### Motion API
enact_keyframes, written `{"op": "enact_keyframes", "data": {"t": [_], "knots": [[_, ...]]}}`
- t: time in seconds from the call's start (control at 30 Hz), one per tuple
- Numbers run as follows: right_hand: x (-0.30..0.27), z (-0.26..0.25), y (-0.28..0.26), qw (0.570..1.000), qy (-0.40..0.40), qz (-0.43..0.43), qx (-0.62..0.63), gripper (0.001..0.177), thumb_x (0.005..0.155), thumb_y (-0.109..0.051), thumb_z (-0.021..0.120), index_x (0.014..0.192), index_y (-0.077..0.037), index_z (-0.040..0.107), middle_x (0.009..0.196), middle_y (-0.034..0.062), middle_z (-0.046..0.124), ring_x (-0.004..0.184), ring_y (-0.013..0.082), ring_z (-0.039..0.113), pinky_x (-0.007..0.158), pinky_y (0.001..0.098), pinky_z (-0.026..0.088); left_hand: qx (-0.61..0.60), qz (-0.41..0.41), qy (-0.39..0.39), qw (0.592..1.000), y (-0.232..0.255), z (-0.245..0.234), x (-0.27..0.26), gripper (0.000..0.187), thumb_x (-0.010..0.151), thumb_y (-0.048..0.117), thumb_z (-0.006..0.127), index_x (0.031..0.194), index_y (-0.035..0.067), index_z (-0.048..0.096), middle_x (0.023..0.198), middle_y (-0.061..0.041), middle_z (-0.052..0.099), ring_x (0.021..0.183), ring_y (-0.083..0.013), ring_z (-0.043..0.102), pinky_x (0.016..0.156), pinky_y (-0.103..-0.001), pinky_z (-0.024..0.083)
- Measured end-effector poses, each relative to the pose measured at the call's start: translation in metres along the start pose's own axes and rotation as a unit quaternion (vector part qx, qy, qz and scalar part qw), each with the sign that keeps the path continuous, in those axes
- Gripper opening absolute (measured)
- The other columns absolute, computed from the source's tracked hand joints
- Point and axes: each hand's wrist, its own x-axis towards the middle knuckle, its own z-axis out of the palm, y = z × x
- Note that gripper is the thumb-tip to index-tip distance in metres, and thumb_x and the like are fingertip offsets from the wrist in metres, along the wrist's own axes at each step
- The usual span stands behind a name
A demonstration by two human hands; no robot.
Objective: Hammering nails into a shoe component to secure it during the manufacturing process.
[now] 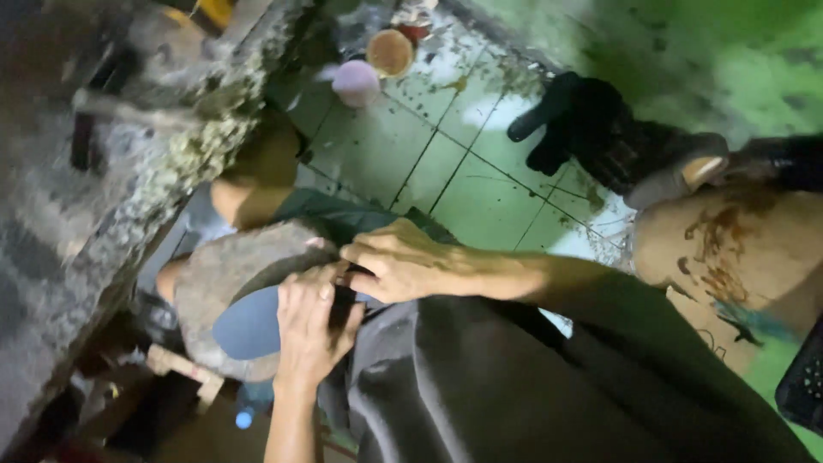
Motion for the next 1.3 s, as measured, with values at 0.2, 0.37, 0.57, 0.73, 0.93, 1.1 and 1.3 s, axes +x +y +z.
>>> {"op": "enact_keyframes", "data": {"t": [0.2, 0.37, 0.57, 0.73, 0.93, 1.1, 1.3], "knots": [[-0.04, -0.105, 0.0, 0.946, 0.009, 0.243, 0.213, 0.034, 0.093, -0.015, 0.066, 0.125, -0.002, 0.064, 0.112, 0.0208, 0.073, 0.103, 0.0364, 0.072, 0.083, 0.0464, 0.06, -0.069, 0.07, -0.068, 0.993, 0.018, 0.046, 0.075, 0.052, 0.084, 0.006, 0.076, 0.131, 0.0, 0.056, 0.118, -0.019, 0.069, 0.102, -0.0414, 0.066, 0.092, -0.054, 0.047], [-0.124, -0.139, 0.027, 0.793, 0.133, 0.454, 0.384, 0.056, 0.088, -0.013, 0.074, 0.138, -0.002, 0.053, 0.117, 0.0232, 0.067, 0.097, 0.0343, 0.071, 0.072, 0.0447, 0.066, -0.151, 0.032, -0.131, 0.979, 0.037, 0.117, 0.111, 0.086, 0.063, -0.001, 0.088, 0.141, -0.001, 0.052, 0.117, -0.019, 0.07, 0.106, -0.0379, 0.065, 0.093, -0.047, 0.046], [-0.235, -0.108, 0.098, 0.616, 0.177, 0.67, 0.374, 0.055, 0.086, -0.036, 0.072, 0.122, 0.004, 0.06, 0.096, 0.0294, 0.068, 0.083, 0.0398, 0.073, 0.066, 0.0499, 0.062, -0.151, -0.02, -0.227, 0.962, 0.052, 0.168, 0.11, 0.087, 0.085, 0.003, 0.078, 0.159, 0.005, 0.032, 0.141, -0.022, 0.055, 0.132, -0.0477, 0.047, 0.114, -0.056, 0.032], [-0.371, -0.06, 0.183, 0.492, 0.271, 0.776, 0.288, 0.044, 0.102, -0.021, 0.058, 0.137, 0.003, 0.05, 0.125, 0.0274, 0.059, 0.109, 0.0362, 0.068, 0.087, 0.0471, 0.058, -0.122, -0.116, -0.274, 0.947, 0.026, 0.167, 0.061, 0.065, 0.086, 0.013, 0.078, 0.143, 0.001, 0.051, 0.108, -0.023, 0.067, 0.103, -0.0459, 0.064, 0.09, -0.056, 0.052], [-0.41, -0.087, 0.258, 0.388, 0.514, 0.723, 0.252, 0.037, 0.098, -0.021, 0.058, 0.13, -0.003, 0.053, 0.109, 0.0186, 0.069, 0.094, 0.0271, 0.077, 0.083, 0.0395, 0.066, -0.12, -0.172, -0.257, 0.943, 0.019, 0.143, 0.057, 0.051, 0.087, 0.019, 0.078, 0.133, 0.004, 0.063, 0.114, -0.016, 0.069, 0.11, -0.0383, 0.066, 0.093, -0.046, 0.054], [-0.389, -0.055, 0.24, 0.526, 0.448, 0.666, 0.282, 0.054, 0.104, -0.018, 0.061, 0.145, 0.009, 0.038, 0.131, 0.0324, 0.049, 0.127, 0.0363, 0.056, 0.106, 0.0486, 0.048, -0.115, -0.217, -0.25, 0.937, 0.024, 0.13, 0.058, 0.049, 0.085, 0.018, 0.079, 0.13, 0.005, 0.065, 0.117, -0.017, 0.07, 0.111, -0.0394, 0.065, 0.095, -0.047, 0.053], [-0.316, 0.06, 0.241, 0.425, 0.071, 0.877, 0.213, 0.031, 0.094, -0.016, 0.07, 0.124, -0.012, 0.064, 0.111, 0.0015, 0.067, 0.094, 0.014, 0.067, 0.077, 0.0222, 0.058, -0.098, -0.219, -0.259, 0.936, 0.028, 0.095, 0.044, 0.044, 0.095, 0.024, 0.064, 0.132, 0.001, 0.058, 0.133, -0.018, 0.064, 0.123, -0.0343, 0.061, 0.103, -0.044, 0.049]]}}
